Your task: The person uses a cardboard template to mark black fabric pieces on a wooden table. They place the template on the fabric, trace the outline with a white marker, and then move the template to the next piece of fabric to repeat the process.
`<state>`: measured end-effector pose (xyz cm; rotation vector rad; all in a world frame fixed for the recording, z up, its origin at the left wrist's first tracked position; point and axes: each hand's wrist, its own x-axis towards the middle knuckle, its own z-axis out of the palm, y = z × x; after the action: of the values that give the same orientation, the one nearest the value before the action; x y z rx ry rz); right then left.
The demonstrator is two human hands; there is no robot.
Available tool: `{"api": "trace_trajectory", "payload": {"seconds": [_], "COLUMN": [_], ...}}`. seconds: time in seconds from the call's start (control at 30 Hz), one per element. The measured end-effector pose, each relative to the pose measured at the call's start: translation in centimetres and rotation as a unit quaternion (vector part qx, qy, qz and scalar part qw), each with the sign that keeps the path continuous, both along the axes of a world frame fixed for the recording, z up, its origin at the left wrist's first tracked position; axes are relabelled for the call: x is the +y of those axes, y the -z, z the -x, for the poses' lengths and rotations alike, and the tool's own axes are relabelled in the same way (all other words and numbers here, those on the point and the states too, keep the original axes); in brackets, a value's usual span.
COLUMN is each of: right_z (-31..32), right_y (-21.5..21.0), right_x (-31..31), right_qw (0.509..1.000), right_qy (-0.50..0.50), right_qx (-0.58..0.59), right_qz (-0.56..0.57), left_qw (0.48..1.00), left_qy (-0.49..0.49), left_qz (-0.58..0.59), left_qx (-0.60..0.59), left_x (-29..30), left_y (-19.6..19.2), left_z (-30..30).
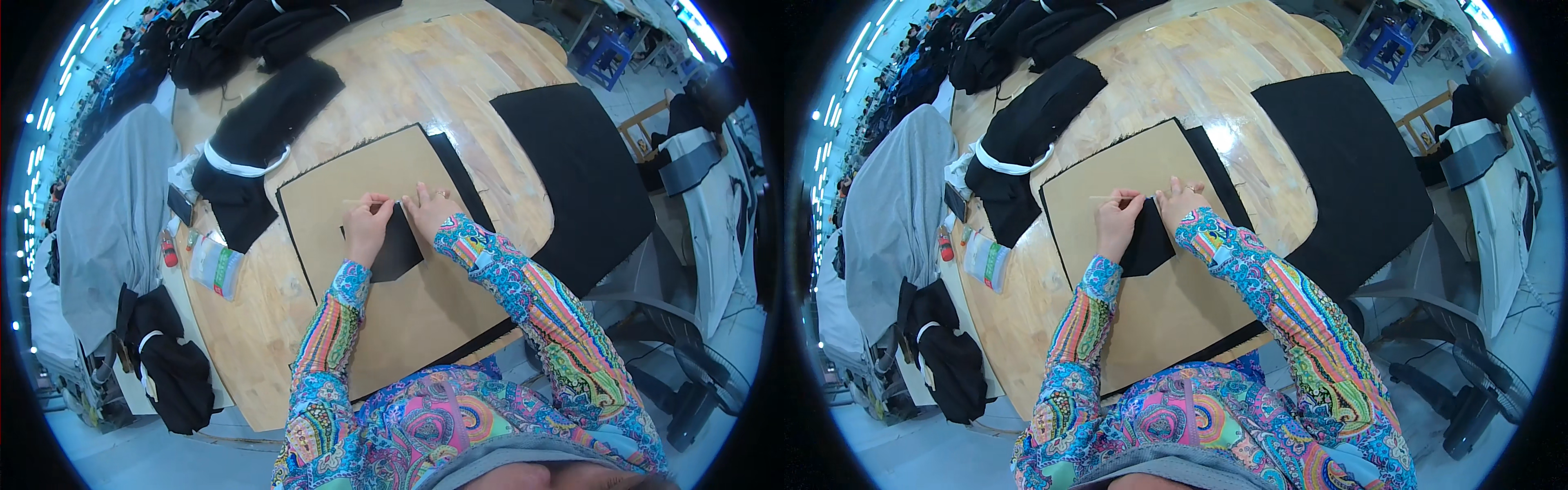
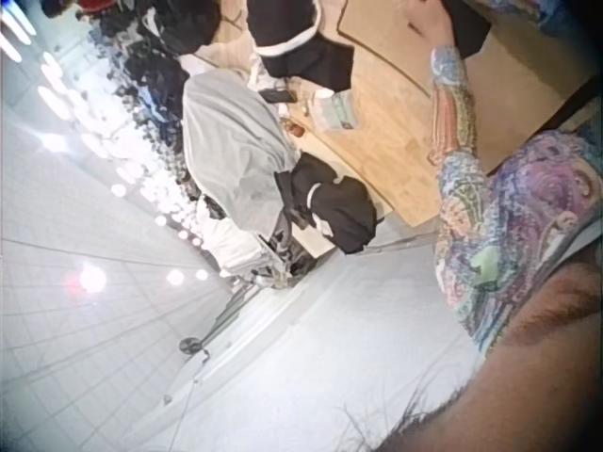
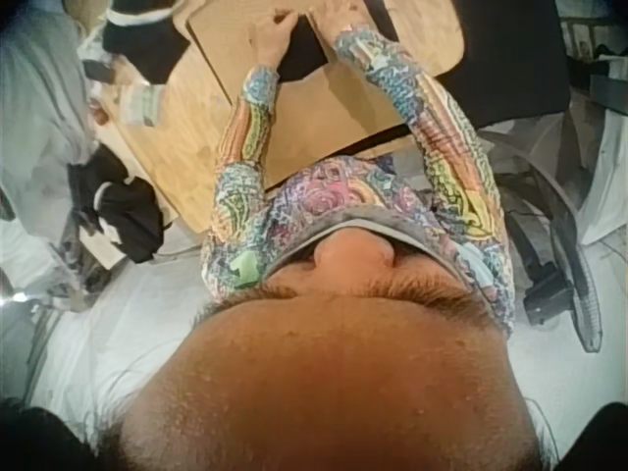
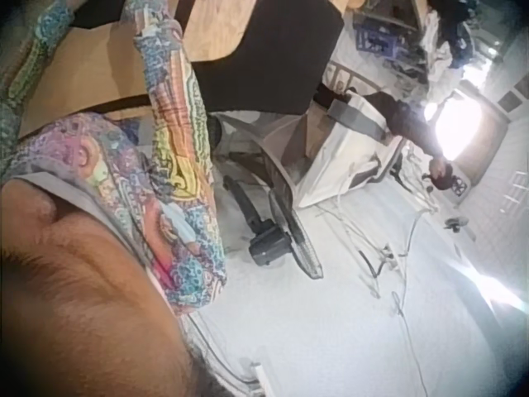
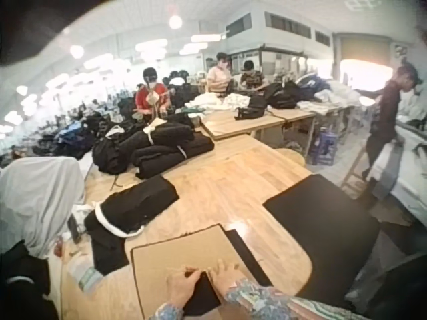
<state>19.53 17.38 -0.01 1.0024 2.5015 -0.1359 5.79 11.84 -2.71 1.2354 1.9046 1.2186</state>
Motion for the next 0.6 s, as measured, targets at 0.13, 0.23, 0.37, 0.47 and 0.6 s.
{"api": "trace_trajectory", "payload": {"seconds": [0.13,0.23,0.37,0.47,0.6], "right_z": [-0.1,-0.2,-0.1,0.0,-0.1], "right_y": [-0.2,0.1,0.1,0.3,-1.0], "right_x": [-0.1,-0.1,-0.1,0.0,-0.2], "right_qw": [1.000,1.000,1.000,1.000,1.000], "right_qy": [-0.004,0.002,0.004,0.013,-0.005], "right_qx": [0.004,0.016,0.017,0.027,-0.005], "right_qz": [-0.005,-0.001,0.000,0.009,0.012], "left_qw": [0.999,0.997,0.997,0.993,0.998], "left_qy": [-0.003,-0.001,0.005,0.004,-0.049], "left_qz": [-0.001,0.002,-0.006,-0.018,-0.023], "left_qx": [0.041,0.083,0.079,0.114,0.013], "left_x": [0.0,-0.1,0.0,-0.1,-0.9], "left_y": [-0.2,-0.6,-0.6,-0.3,-0.1], "left_z": [-0.4,-0.6,-0.7,-0.7,0.1]}}
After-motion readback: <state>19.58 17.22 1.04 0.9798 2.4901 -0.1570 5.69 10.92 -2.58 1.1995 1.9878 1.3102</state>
